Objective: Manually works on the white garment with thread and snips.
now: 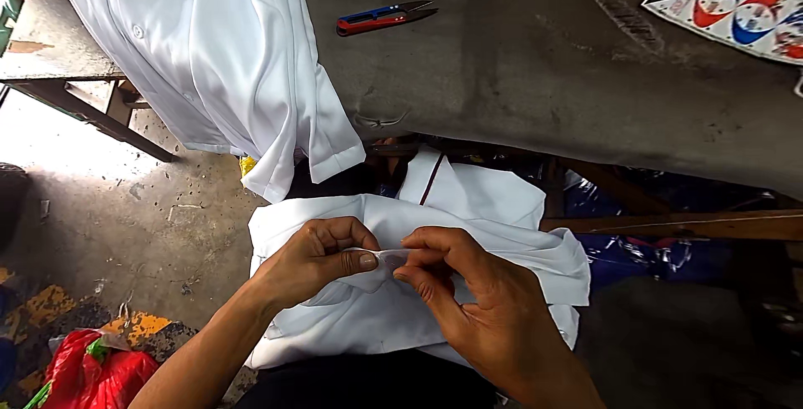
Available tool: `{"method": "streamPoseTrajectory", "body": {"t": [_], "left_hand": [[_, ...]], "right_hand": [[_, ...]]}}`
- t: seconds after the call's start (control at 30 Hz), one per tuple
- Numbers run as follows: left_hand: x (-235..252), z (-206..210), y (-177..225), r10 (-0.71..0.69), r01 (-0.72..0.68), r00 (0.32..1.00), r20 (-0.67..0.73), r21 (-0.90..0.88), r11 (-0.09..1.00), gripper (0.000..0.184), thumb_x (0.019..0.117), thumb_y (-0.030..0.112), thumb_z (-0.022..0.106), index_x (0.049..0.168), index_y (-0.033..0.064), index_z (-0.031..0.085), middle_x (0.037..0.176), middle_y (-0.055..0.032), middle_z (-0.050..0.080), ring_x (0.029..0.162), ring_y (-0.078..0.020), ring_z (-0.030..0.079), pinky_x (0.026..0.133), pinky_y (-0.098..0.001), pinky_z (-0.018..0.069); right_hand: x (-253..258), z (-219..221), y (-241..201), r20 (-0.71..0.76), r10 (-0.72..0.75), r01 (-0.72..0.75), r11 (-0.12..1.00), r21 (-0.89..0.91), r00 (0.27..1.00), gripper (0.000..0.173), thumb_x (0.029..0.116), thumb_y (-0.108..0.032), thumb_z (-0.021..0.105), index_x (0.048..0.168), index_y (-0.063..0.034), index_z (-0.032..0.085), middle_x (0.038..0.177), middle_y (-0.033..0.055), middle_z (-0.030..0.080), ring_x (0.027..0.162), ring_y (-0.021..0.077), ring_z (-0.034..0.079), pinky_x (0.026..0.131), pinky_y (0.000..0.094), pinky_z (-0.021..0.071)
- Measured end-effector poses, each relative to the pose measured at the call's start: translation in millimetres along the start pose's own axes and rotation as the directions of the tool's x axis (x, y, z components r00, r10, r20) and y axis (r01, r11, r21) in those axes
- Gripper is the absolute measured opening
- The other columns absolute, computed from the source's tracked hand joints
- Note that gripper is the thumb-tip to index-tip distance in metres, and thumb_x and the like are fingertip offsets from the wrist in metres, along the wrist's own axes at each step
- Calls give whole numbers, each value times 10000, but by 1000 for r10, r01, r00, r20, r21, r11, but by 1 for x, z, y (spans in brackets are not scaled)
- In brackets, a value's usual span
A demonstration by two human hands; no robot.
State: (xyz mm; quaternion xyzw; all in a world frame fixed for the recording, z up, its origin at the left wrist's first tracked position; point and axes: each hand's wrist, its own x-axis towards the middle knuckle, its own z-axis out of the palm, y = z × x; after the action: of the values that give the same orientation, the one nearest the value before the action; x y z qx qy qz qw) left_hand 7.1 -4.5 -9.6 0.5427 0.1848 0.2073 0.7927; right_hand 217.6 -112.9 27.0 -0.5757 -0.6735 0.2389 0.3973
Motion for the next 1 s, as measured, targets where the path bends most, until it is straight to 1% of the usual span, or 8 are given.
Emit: {"method": "streamPoseTrajectory", "body": {"t": [0.2,0.47,0.57,0.67,0.77,0.83,0.93,1.0], "left_hand": [[0,0,1,12,-12,1000,4,21,1000,81,1001,62,635,1066,25,666,876,22,706,801,-25,653,748,-210,543],[-2,-2,2,13,-13,1000,0,26,1000,96,1005,73,628,1071,28,681,877,39,703,798,-14,645,746,-201,539],[-3,-2,1,22,-22,1000,-8,16,1000,91,1012,73,614,1060,34,681,885,43,697,810,-14,641,760,-203,536],[-3,1,1,56,-52,998,-41,79,996,100,1013,91,623,1061,24,680,868,36,680,776,-14,626,719,-195,528],[-5,6,4,108,-86,990,-94,208,974,115,1014,120,628,1039,25,688,829,43,663,736,-2,611,667,-174,518],[-6,10,6,136,-95,982,-128,288,953,131,1008,141,642,1024,24,699,826,32,667,729,-6,611,658,-175,518],[-6,11,6,153,-101,978,-143,321,942,132,1000,135,651,1013,18,710,837,9,683,733,-24,624,663,-190,529],[-6,10,6,163,-117,978,-129,307,945,128,1001,123,648,1013,11,708,854,0,687,747,-29,627,676,-196,535]], "right_hand": [[2,-2,-2,37,-23,25,997,-73,999,220,1020,-208,615,1174,-53,640,884,3,694,769,20,631,705,143,527],[8,-1,-1,80,-52,57,997,-53,995,238,1030,-219,602,1206,-65,646,884,-12,689,778,11,625,723,132,519],[13,0,2,95,-95,87,993,80,991,255,1048,-209,590,1218,-52,698,922,-3,708,818,6,642,747,133,534],[17,2,4,81,-125,103,966,236,989,193,1034,-187,623,1071,-57,761,934,9,697,855,14,647,748,141,536],[19,-1,1,48,-170,140,917,373,984,146,1025,-162,634,1031,-67,745,1082,57,668,960,67,642,806,191,553],[17,-9,-5,8,-187,162,869,467,982,133,1026,-172,633,1043,-79,727,1131,59,669,961,70,638,792,193,549],[10,-33,-20,-43,-148,144,792,593,988,109,1044,-193,613,1083,-130,694,989,-10,714,835,63,689,702,194,590],[0,-51,-27,-61,-123,134,759,637,991,101,1044,-184,611,1093,-149,692,916,-22,714,761,74,693,654,215,599]]}}
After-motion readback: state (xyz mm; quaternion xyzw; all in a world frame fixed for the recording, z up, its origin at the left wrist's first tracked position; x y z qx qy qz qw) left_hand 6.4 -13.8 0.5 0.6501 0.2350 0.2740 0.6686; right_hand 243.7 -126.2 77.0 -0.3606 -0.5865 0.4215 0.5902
